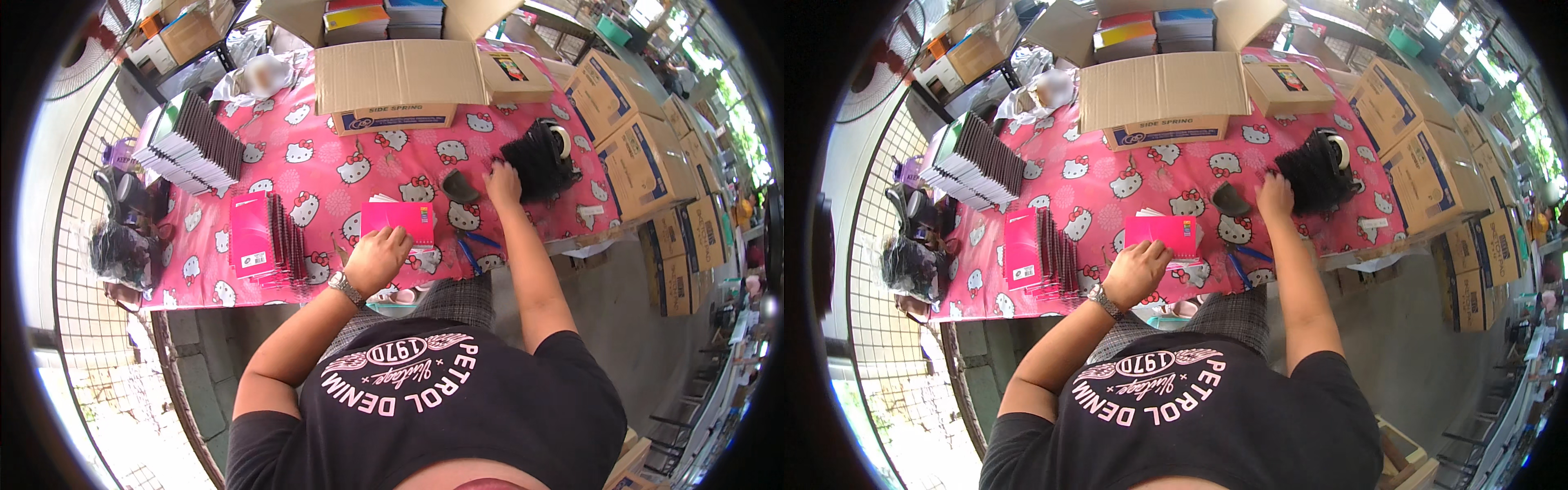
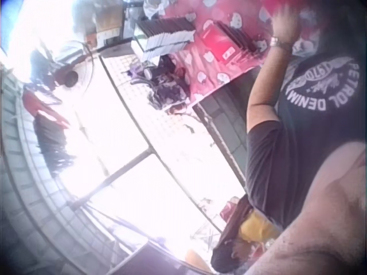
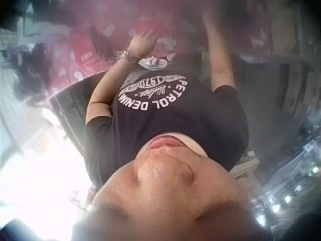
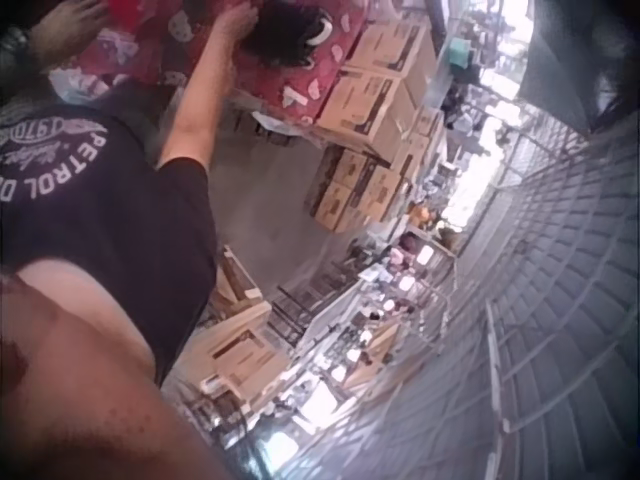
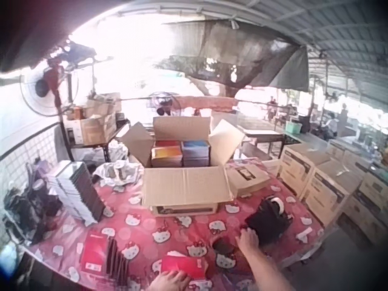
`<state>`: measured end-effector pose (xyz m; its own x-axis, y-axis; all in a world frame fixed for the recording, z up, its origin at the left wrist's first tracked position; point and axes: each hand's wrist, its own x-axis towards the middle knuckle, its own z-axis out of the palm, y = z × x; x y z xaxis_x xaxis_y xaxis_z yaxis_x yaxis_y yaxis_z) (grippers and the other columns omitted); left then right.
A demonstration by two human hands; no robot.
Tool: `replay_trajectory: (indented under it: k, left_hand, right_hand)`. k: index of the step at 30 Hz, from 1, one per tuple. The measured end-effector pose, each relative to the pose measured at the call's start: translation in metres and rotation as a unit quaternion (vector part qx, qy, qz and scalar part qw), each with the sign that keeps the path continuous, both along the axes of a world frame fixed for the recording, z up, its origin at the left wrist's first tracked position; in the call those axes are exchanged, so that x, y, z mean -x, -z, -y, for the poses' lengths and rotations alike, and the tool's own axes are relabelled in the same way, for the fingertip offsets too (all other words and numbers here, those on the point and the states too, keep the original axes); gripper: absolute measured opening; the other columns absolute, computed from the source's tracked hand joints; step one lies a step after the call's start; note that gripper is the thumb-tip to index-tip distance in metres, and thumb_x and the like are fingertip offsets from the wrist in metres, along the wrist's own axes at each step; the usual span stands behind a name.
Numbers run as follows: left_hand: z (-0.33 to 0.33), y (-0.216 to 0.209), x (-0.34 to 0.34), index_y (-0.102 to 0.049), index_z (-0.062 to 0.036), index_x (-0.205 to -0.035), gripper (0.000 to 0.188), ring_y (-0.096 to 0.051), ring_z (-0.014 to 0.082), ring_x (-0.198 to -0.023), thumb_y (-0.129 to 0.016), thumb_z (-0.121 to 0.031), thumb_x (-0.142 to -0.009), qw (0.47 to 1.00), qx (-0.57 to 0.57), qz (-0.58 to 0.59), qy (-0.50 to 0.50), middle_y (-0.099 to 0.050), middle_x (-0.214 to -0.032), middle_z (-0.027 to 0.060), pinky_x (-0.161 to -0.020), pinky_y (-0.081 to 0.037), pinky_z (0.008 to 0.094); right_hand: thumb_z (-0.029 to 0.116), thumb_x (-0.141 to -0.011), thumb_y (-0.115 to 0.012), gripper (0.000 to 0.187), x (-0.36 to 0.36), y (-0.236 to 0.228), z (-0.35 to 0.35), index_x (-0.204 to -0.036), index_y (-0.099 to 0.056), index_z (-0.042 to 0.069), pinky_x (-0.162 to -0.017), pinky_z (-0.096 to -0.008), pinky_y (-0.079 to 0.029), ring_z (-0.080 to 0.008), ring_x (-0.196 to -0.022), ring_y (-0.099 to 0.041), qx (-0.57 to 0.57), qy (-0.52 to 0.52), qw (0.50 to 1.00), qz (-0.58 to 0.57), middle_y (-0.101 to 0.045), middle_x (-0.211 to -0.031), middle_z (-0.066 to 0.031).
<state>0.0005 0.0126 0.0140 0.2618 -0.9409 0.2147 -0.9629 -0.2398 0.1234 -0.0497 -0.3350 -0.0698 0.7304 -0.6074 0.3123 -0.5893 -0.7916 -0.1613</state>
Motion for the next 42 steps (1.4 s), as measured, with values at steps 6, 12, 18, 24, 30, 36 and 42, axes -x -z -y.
replay_trajectory:
  k: [6, 12, 18, 24, 30, 36, 42]
  left_hand:
    - [-0.014, 0.008, 0.000, -0.060, -0.0036, -0.117, 0.036, -0.062, 0.0243, -0.100, -0.058, -0.010, -0.081, 0.996, 0.003, 0.076, 0.045, -0.061, -0.121, 0.0117, -0.081, -0.054, 0.0344]
    - [-0.004, -0.001, -0.014, -0.062, -0.0044, -0.115, 0.035, -0.064, 0.0245, -0.099, -0.059, -0.010, -0.080, 0.997, -0.015, 0.005, 0.071, -0.063, -0.124, 0.0110, -0.086, -0.053, 0.0354]
    - [0.003, -0.012, -0.027, -0.069, -0.0113, -0.103, 0.021, -0.065, 0.0274, -0.086, -0.059, -0.013, -0.084, 0.994, -0.035, -0.090, 0.042, -0.071, -0.097, 0.0088, -0.077, -0.054, 0.0404]
    - [0.014, -0.027, -0.048, -0.071, -0.0135, -0.102, 0.018, -0.066, 0.0309, -0.079, -0.062, -0.016, -0.087, 0.975, -0.074, -0.206, 0.038, -0.069, -0.083, 0.0115, -0.072, -0.053, 0.0432]
    - [0.014, -0.016, -0.040, -0.071, -0.0127, -0.102, 0.018, -0.066, 0.0301, -0.081, -0.062, -0.016, -0.087, 0.988, -0.068, -0.123, 0.060, -0.068, -0.081, 0.0112, -0.075, -0.053, 0.0429]
    - [0.000, -0.018, -0.057, -0.072, -0.0124, -0.102, 0.019, -0.069, 0.0275, -0.082, -0.066, -0.016, -0.085, 0.966, -0.012, -0.256, 0.017, -0.071, -0.085, 0.0103, -0.076, -0.054, 0.0402]
    - [0.010, -0.016, -0.070, -0.073, -0.0098, -0.102, 0.020, -0.071, 0.0266, -0.085, -0.071, -0.017, -0.084, 0.941, -0.010, -0.338, 0.025, -0.074, -0.092, 0.0102, -0.077, -0.055, 0.0380]
  right_hand:
    - [0.012, -0.081, -0.068, 0.022, 0.021, 0.023, 0.024, -0.102, -0.066, 0.009, -0.088, -0.0427, -0.051, -0.0329, -0.103, -0.060, 0.025, -0.057, 0.996, -0.058, -0.063, -0.106, -0.0124]
    - [0.014, -0.079, -0.071, 0.030, 0.020, 0.003, 0.035, -0.107, -0.066, 0.006, -0.087, -0.0432, -0.052, -0.0344, -0.097, -0.063, -0.017, -0.059, 0.996, -0.067, -0.064, -0.106, -0.0153]
    - [0.011, -0.080, -0.068, 0.030, 0.022, 0.004, 0.025, -0.110, -0.069, 0.006, -0.084, -0.0429, -0.053, -0.0340, -0.097, -0.065, 0.001, -0.079, 0.996, -0.033, -0.067, -0.099, -0.0150]
    - [0.011, -0.082, -0.063, 0.026, 0.019, 0.004, 0.045, -0.108, -0.068, 0.008, -0.083, -0.0464, -0.052, -0.0396, -0.096, -0.062, -0.087, -0.075, 0.993, -0.021, -0.063, -0.107, -0.0176]
    - [0.011, -0.086, -0.057, 0.024, 0.022, -0.014, 0.050, -0.107, -0.067, 0.006, -0.071, -0.0436, -0.050, -0.0321, -0.074, -0.061, 0.011, -0.148, 0.982, 0.120, -0.059, -0.086, -0.0155]
    - [0.035, -0.099, -0.055, 0.036, 0.043, -0.081, -0.066, -0.117, -0.066, 0.007, -0.046, -0.0200, -0.035, -0.0037, -0.055, -0.047, -0.597, -0.101, 0.764, 0.222, -0.057, -0.085, 0.0003]
    - [0.024, -0.098, -0.059, 0.030, 0.078, -0.057, -0.159, -0.117, -0.066, 0.002, -0.048, -0.0209, -0.035, -0.0033, -0.054, -0.044, -0.727, -0.065, 0.664, 0.162, -0.066, -0.085, -0.0034]
